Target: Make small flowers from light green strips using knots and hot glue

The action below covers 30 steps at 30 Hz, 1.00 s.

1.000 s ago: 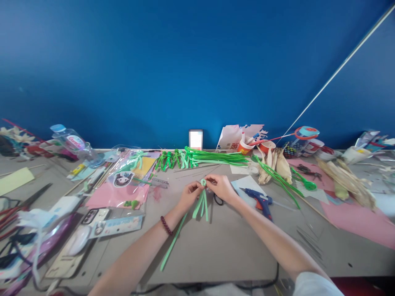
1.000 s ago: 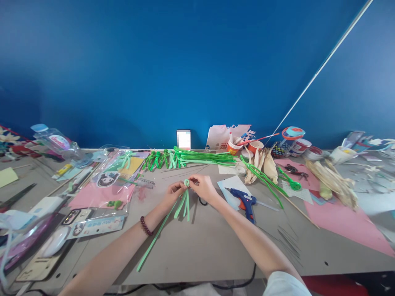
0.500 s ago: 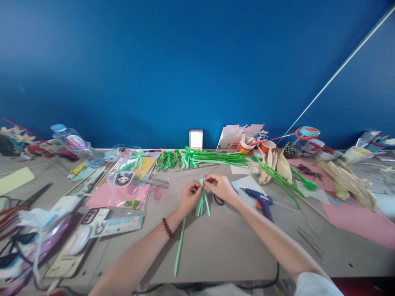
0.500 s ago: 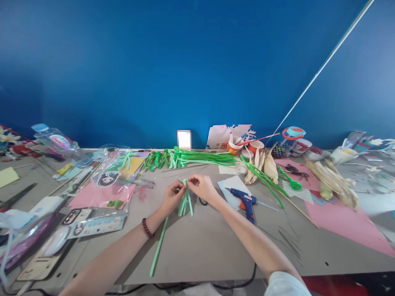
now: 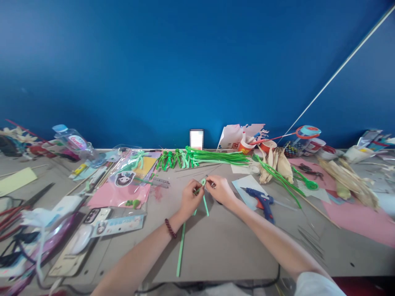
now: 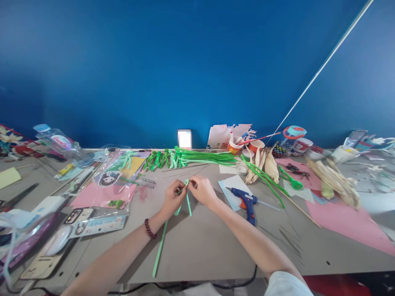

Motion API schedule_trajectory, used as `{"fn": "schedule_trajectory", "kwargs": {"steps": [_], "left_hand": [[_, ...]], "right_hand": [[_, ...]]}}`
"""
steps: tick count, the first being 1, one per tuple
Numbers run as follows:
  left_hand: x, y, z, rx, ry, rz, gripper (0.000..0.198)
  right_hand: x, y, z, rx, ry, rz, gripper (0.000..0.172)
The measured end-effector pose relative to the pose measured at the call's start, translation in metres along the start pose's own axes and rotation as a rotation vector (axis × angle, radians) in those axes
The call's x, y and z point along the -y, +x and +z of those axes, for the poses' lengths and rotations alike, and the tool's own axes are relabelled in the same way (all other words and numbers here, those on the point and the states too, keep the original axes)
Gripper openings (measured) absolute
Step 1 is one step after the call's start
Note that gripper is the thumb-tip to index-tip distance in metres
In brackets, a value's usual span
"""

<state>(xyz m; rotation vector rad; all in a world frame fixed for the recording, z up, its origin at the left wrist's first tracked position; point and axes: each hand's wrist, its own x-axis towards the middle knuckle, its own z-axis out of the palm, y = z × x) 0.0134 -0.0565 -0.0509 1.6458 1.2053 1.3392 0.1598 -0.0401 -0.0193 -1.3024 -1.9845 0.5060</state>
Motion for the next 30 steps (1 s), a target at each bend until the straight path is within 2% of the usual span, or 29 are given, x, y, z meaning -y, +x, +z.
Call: {"fn": "schedule_trajectory", "kwargs": {"steps": [3, 6, 8, 10, 14, 21, 30], "left_hand": [[-0.001, 0.002, -0.001, 0.005, 0.011, 0.007, 0.015], [0.001, 0.005, -0.001, 0.009, -0.021, -0.014, 0.017], [0.004, 0.008, -0.001, 0.032, -0.126, -0.066, 0.023], [0.007, 0.011, 0.001, 0.077, -0.293, -0.16, 0.03], [0.012, 0.013, 0.001, 0.171, -0.52, -0.332, 0.036], [0.008, 0.011, -0.001, 0.213, -0.65, -0.531, 0.039], [0.01, 0.011, 0.003, 0.216, -0.619, -0.415, 0.038]], "right_hand": [[0.0, 0.0, -0.001, 0.015, -0.06, -0.031, 0.019], [-0.001, 0.001, -0.004, 0.012, -0.018, -0.044, 0.021], [-0.002, 0.002, -0.005, -0.006, 0.094, 0.005, 0.022], [-0.005, 0.004, -0.005, 0.009, 0.254, 0.116, 0.023], [-0.011, 0.008, -0.004, 0.158, 0.522, 0.317, 0.028], [-0.013, 0.011, -0.006, 0.209, 0.78, 0.353, 0.033], [-0.008, 0.011, -0.011, 0.181, 0.679, 0.318, 0.026]]}}
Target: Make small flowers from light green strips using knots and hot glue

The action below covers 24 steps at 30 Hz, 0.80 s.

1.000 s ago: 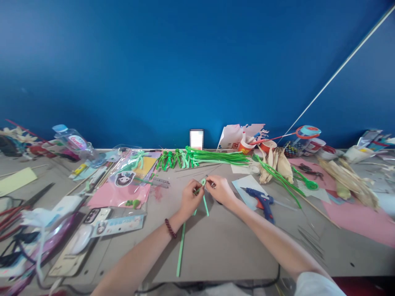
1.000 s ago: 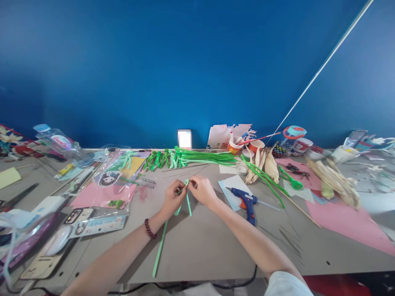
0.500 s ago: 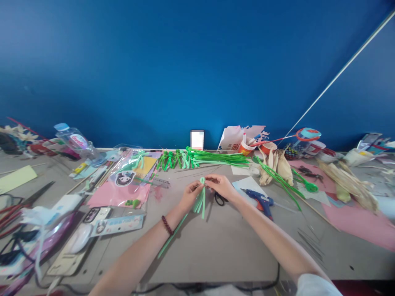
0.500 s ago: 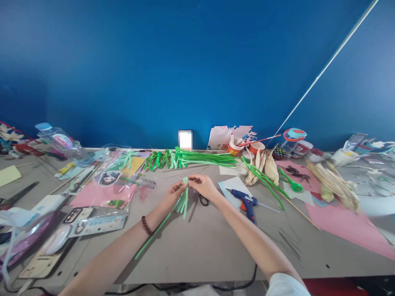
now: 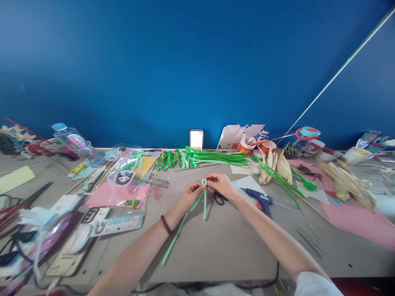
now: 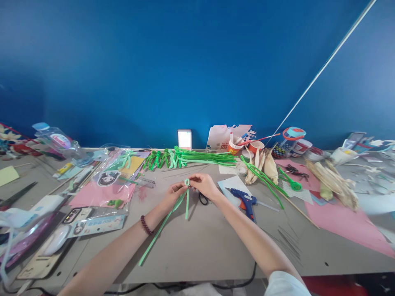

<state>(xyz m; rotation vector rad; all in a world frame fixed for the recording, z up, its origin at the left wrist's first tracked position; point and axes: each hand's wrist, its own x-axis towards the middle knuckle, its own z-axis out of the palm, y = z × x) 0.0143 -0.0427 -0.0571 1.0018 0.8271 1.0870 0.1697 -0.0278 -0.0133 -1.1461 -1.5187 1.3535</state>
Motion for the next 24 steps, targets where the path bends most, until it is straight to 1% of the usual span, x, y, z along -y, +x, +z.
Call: {"fn": "schedule_trajectory", "kwargs": {"steps": [4, 6, 9, 11, 13, 16, 20, 22, 24], "left_hand": [[0.0, 0.001, 0.0, -0.003, 0.055, 0.041, 0.036], [0.0, 0.001, 0.0, -0.011, 0.066, 0.046, 0.036], [-0.001, 0.001, -0.001, -0.029, 0.053, 0.015, 0.035], [-0.003, -0.001, -0.002, -0.036, 0.004, -0.044, 0.034], [-0.006, -0.002, -0.004, -0.005, -0.072, -0.13, 0.033], [-0.012, -0.005, -0.004, 0.12, -0.18, -0.212, 0.032], [-0.018, -0.007, -0.002, 0.245, -0.239, -0.207, 0.036], [-0.019, -0.008, -0.001, 0.276, -0.222, -0.201, 0.038], [-0.019, -0.009, -0.001, 0.28, -0.202, -0.191, 0.038]], "right_hand": [[-0.002, -0.002, 0.003, -0.105, -0.118, -0.016, 0.02], [-0.002, -0.003, 0.005, -0.149, -0.193, -0.077, 0.018], [-0.002, -0.005, 0.006, -0.171, -0.303, -0.165, 0.017], [-0.001, -0.004, 0.004, -0.146, -0.31, -0.17, 0.018], [0.0, -0.001, 0.0, -0.102, -0.223, -0.12, 0.022], [0.001, 0.002, -0.004, -0.035, -0.037, -0.034, 0.028], [0.001, 0.0, -0.003, 0.099, 0.12, 0.026, 0.034], [0.001, -0.002, -0.002, 0.155, 0.153, 0.041, 0.033], [0.002, -0.004, -0.001, 0.178, 0.158, 0.04, 0.032]]}}
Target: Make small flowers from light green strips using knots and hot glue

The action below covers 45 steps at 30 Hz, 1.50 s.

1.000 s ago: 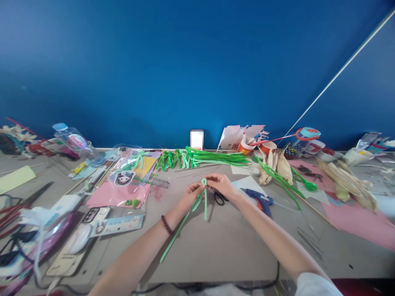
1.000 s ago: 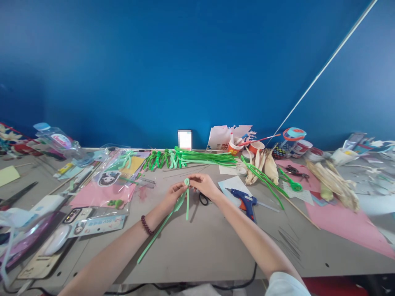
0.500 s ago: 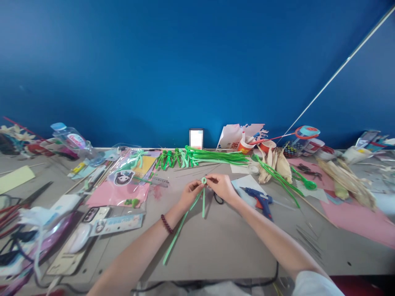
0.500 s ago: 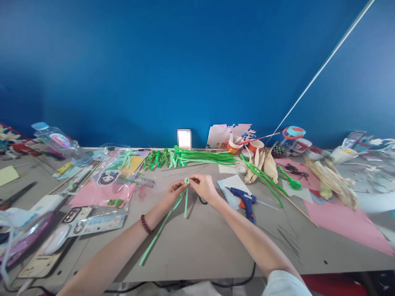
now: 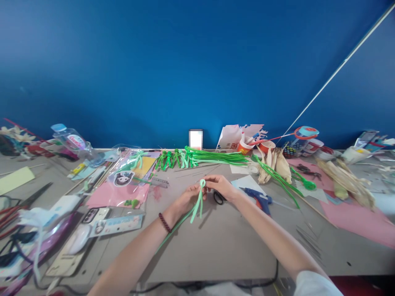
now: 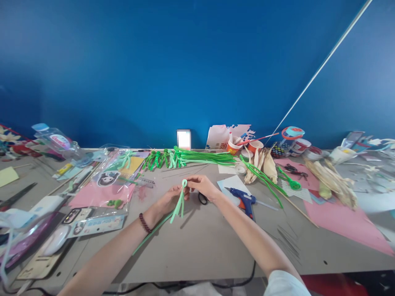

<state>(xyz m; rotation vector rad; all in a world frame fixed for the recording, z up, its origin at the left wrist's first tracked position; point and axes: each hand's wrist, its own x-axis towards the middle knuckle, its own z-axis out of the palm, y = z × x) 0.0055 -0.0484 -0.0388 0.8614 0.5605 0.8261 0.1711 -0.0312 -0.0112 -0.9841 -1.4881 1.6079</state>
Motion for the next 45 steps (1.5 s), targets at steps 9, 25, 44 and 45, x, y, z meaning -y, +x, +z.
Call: {"fn": "schedule_trajectory", "kwargs": {"steps": [9, 25, 44, 45], "left_hand": [[0.007, 0.002, -0.005, -0.086, 0.002, 0.023, 0.037], [0.016, 0.01, -0.015, -0.343, 0.546, 0.319, 0.032], [0.013, 0.003, -0.009, -0.553, 1.155, 0.73, 0.02], [0.012, 0.001, -0.007, -0.54, 1.172, 0.736, 0.019]], "right_hand": [[-0.004, 0.003, 0.002, -0.193, -0.17, -0.065, 0.02], [-0.002, 0.001, 0.001, -0.359, -0.511, -0.304, 0.024], [-0.017, 0.003, 0.022, -0.292, 0.287, 0.11, 0.03], [-0.017, 0.003, 0.022, -0.282, 0.358, 0.125, 0.03]]}}
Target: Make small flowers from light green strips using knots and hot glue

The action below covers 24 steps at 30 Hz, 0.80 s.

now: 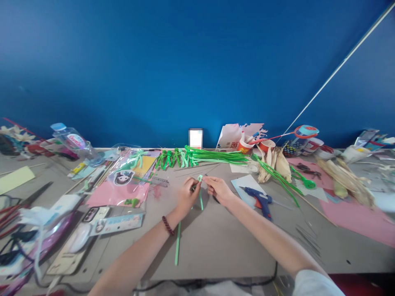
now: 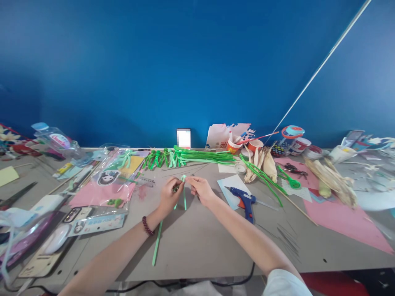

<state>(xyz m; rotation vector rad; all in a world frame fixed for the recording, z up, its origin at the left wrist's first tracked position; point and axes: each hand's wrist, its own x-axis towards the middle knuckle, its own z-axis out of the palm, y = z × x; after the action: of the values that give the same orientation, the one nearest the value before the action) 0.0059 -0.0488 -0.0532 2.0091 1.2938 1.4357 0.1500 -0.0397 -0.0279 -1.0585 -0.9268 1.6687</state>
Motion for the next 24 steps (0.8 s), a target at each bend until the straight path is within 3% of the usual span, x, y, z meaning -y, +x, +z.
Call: {"fn": "schedule_trajectory", "kwargs": {"steps": [8, 14, 20, 24], "left_hand": [[0.003, 0.001, -0.006, 0.045, 0.193, 0.114, 0.016], [0.006, 0.002, -0.006, 0.041, 0.237, 0.171, 0.015], [0.004, 0.01, -0.01, -0.01, 0.054, 0.052, 0.016], [0.005, 0.011, -0.009, -0.005, -0.078, 0.031, 0.016]], "right_hand": [[0.009, -0.002, 0.001, 0.028, 0.174, 0.172, 0.033], [0.02, -0.003, 0.001, 0.087, 0.122, 0.264, 0.033], [0.018, 0.003, -0.008, -0.038, -0.033, 0.048, 0.031], [0.016, 0.004, -0.01, -0.076, -0.31, -0.172, 0.031]]}}
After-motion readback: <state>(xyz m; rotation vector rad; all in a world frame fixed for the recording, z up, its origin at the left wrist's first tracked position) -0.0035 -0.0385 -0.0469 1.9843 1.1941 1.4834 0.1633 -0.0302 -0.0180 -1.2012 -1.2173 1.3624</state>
